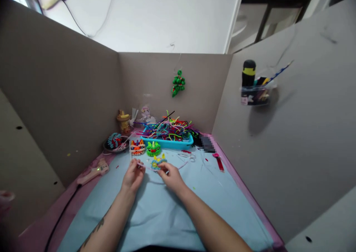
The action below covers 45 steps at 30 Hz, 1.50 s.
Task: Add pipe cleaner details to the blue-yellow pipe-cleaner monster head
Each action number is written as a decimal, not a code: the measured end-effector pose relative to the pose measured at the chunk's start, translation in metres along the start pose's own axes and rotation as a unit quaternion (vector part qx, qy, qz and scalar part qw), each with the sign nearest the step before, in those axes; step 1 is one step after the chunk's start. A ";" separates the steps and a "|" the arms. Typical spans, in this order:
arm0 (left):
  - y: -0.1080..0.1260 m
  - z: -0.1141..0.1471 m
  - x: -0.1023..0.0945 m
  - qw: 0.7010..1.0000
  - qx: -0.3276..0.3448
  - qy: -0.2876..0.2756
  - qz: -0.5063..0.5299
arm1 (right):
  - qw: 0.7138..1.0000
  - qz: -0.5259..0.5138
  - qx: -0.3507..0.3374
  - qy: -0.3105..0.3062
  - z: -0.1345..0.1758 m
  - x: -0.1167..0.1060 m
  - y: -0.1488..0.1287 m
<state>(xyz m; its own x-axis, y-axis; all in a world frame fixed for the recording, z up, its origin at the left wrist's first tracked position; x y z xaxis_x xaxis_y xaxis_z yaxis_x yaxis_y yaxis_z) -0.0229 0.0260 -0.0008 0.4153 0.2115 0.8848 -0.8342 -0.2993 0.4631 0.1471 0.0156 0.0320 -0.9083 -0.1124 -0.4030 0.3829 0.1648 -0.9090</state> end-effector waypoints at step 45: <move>0.000 0.065 0.061 0.409 0.473 -0.344 -0.701 | 0.925 0.220 -0.248 0.184 0.021 -0.012 -0.022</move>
<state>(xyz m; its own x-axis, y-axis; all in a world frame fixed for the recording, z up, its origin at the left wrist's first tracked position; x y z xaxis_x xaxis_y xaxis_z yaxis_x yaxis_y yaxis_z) 0.0256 -0.0217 0.0566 0.5202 0.5768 -0.6298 0.7757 -0.6277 0.0657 0.1534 -0.0068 0.0546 -0.7143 0.3979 -0.5757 0.6869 0.5560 -0.4680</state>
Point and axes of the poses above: each hand's wrist, its own z-axis away from the middle knuckle, its own x-axis out of the palm, y = z × x, the point moved 6 cm from there along -z, towards the middle knuckle, and after that the axes turned 12 degrees about x, right-handed, at the moved point
